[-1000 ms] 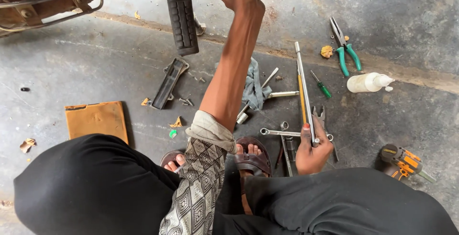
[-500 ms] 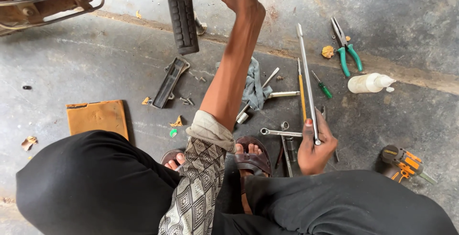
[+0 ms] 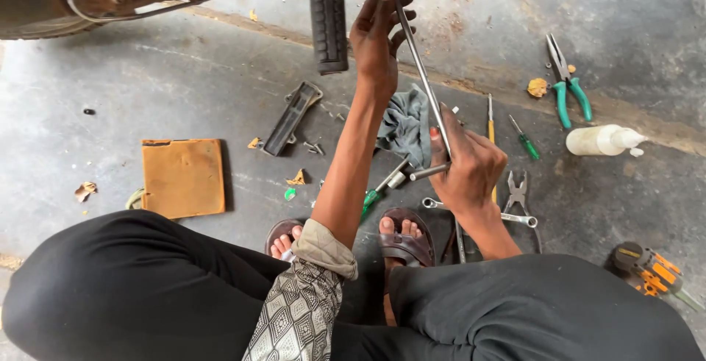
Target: Repairing or adjusting motorcycle footrest and brake components on the floor.
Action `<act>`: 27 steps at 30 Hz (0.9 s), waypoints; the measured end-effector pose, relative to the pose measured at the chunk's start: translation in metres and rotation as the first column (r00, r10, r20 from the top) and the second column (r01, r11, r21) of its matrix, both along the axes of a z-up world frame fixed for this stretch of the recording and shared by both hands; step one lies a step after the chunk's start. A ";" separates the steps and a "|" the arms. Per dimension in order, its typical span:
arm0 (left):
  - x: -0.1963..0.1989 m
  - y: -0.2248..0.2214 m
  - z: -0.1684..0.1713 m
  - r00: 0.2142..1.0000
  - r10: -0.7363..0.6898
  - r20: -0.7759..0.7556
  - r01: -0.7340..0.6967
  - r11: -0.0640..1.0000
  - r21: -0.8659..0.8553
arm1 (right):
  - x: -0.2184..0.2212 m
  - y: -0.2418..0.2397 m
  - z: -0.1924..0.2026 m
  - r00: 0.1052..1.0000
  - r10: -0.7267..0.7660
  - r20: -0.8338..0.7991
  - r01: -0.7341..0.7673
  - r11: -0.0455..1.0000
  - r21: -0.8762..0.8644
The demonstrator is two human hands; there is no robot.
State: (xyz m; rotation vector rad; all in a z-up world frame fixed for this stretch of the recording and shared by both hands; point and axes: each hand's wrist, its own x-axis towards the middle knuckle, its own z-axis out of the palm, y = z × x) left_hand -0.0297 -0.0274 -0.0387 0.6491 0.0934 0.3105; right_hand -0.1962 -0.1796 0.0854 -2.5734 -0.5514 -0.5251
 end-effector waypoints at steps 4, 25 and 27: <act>0.002 0.007 -0.007 1.000 -0.007 0.019 0.005 0.998 0.064 | 0.001 0.006 -0.011 0.998 0.021 0.062 -0.021 1.000 0.001; -0.108 0.021 0.086 0.962 0.102 -0.254 -0.032 0.964 0.264 | -0.006 0.045 -0.006 0.984 -0.086 -0.158 0.079 0.996 -0.050; -0.132 0.026 0.091 0.972 -0.140 0.186 0.124 0.988 0.096 | -0.012 0.050 -0.007 0.984 -0.015 -0.177 0.007 0.999 -0.046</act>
